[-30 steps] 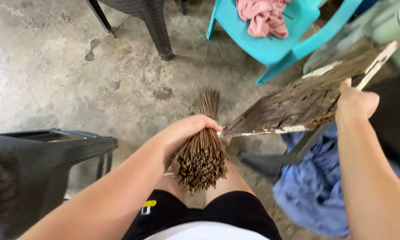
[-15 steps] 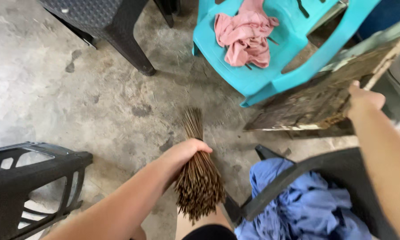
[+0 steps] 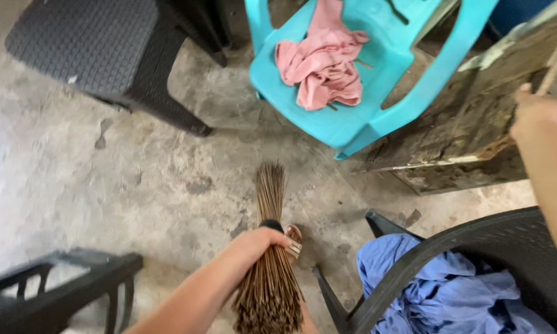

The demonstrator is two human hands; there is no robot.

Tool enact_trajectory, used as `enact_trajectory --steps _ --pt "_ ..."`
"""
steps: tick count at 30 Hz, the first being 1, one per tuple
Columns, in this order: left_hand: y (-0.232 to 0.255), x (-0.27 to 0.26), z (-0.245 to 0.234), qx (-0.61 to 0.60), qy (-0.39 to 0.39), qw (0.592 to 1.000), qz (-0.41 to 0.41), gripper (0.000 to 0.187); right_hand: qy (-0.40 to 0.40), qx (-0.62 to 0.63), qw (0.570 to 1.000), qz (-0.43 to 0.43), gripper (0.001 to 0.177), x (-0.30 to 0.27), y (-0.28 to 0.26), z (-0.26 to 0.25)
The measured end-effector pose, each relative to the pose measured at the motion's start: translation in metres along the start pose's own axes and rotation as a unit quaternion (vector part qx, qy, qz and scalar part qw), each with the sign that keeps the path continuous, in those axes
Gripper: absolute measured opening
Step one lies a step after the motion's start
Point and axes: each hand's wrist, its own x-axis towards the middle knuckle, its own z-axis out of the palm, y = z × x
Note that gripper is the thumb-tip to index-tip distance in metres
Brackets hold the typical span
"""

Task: The person sweeps a concrete and tiled floor using a traditional straw broom and a dustpan. They move around furniture and a cat, sweeping debris into a pile and collecting it with the dustpan.

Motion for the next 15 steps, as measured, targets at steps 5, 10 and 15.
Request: enact_trajectory --steps 5,10,15 --pt "-0.006 0.011 0.002 -0.078 -0.044 0.995 -0.032 0.022 -0.024 -0.144 0.988 -0.045 0.084 0.004 0.017 0.018" --pt "0.004 0.001 0.008 -0.039 -0.059 0.996 -0.06 0.02 0.025 0.225 0.963 0.147 0.085 -0.01 0.029 0.018" --pt "0.034 -0.039 0.029 -0.024 -0.064 0.996 -0.057 0.021 0.115 0.301 0.932 0.162 0.085 -0.056 0.018 0.013"
